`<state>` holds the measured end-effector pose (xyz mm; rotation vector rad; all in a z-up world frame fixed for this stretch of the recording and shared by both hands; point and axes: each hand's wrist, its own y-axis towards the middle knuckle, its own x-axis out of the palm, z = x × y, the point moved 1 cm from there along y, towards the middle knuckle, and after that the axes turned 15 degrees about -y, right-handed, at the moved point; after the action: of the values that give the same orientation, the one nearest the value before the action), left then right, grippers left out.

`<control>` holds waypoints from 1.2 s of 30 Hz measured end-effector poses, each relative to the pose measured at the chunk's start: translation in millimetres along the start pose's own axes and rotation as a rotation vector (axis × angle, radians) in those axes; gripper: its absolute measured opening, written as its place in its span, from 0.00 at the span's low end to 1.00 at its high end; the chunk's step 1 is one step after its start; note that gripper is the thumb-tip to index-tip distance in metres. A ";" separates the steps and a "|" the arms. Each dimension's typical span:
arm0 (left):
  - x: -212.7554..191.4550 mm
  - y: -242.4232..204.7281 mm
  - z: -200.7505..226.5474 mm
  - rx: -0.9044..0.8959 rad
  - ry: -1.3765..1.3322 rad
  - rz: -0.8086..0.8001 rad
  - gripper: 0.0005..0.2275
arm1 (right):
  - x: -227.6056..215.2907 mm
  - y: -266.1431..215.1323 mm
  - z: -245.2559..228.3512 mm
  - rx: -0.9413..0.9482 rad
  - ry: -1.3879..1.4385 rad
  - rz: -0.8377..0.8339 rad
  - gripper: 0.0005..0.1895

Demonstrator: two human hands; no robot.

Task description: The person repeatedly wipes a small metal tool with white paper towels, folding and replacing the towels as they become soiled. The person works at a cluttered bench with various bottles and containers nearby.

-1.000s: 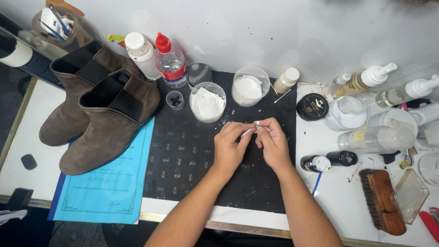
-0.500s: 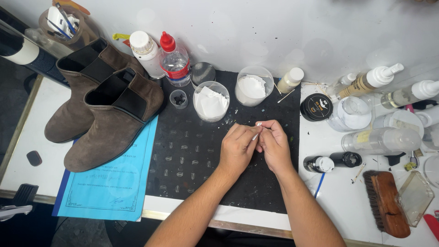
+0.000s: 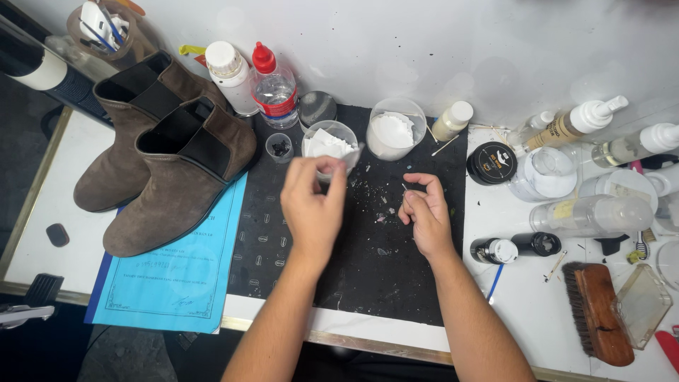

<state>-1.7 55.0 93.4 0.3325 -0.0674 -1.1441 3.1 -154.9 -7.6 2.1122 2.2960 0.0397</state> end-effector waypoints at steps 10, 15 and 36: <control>-16.1 4.8 1.4 0.350 -0.080 -0.082 0.20 | 0.1 -0.7 0.0 0.003 -0.023 0.000 0.09; 28.1 -34.7 -15.4 0.070 -0.576 -0.547 0.22 | -4.8 -1.4 2.0 -0.041 0.005 0.020 0.08; 61.1 -44.9 -54.4 -0.061 -0.889 -0.532 0.28 | -7.2 -2.2 -2.5 0.049 -0.146 -0.193 0.08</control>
<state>-3.7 -4.5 21.5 -0.2551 -0.7584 -1.7485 1.4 -162.2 -5.2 1.8352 2.4224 -0.1695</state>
